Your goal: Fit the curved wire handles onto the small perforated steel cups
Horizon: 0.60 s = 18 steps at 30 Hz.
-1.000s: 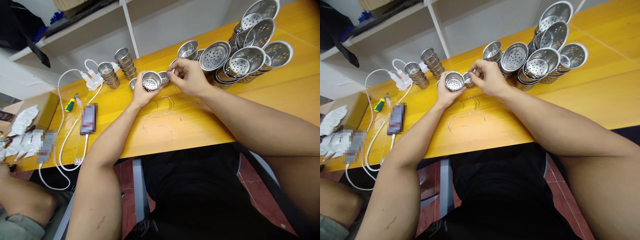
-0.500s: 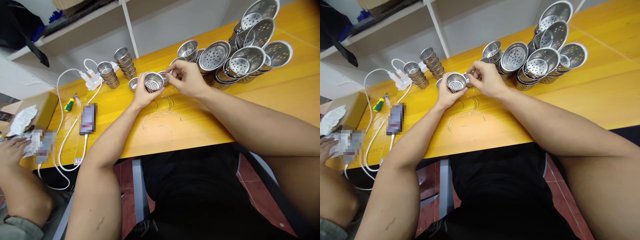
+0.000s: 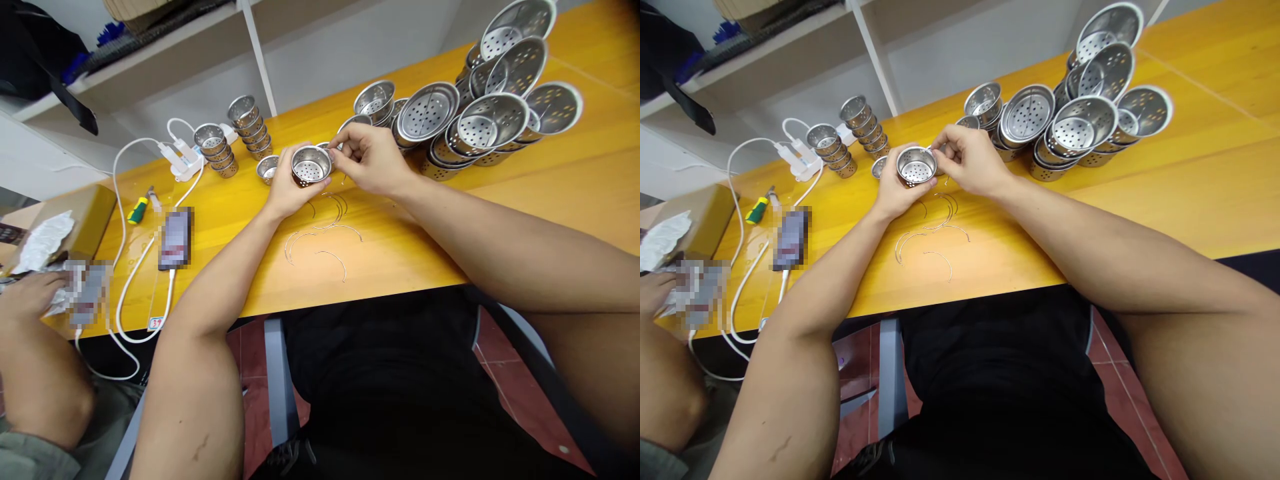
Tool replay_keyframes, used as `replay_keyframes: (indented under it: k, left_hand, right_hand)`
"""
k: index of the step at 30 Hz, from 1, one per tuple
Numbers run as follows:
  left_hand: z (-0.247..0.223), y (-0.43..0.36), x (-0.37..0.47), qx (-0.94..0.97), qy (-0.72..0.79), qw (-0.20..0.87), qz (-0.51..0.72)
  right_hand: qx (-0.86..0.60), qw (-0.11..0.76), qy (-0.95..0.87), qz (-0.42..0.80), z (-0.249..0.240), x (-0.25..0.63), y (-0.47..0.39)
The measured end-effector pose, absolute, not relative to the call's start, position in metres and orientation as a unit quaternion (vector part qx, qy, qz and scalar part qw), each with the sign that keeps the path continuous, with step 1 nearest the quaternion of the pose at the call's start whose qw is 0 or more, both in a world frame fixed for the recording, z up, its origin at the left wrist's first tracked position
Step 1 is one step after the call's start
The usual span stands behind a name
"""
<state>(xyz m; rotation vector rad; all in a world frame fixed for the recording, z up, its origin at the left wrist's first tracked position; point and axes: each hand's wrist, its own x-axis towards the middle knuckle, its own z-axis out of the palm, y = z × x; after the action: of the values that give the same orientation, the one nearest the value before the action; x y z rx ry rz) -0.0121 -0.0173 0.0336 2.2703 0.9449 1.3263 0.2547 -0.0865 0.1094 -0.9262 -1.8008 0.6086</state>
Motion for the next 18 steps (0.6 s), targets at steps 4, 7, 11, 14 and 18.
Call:
replay_keyframes:
  k: [4,7,11,14,18]
  left_hand:
    - [0.0404,-0.023,-0.0122,0.792,0.336,0.164,0.482]
    - [0.041,-0.0238,-0.0126,0.791,0.339,0.175,0.479]
    - [0.0384,-0.0232,-0.0116,0.798,0.327,0.196,0.467]
    - [0.0368,-0.0239,-0.0091,0.798,0.325,0.204,0.465]
    - [0.0369,-0.0278,-0.0053,0.799,0.319,0.215,0.463]
  right_hand:
    - [-0.377,0.491,-0.746,0.246,0.1081,0.2553,-0.0856]
    - [-0.38,0.486,-0.747,0.248,0.1086,0.2549,-0.0863]
    - [-0.389,0.48,-0.744,0.255,0.109,0.2528,-0.0876]
    - [-0.391,0.48,-0.741,0.26,0.1083,0.2505,-0.0876]
    - [-0.403,0.486,-0.732,0.256,0.1062,0.2484,-0.0845]
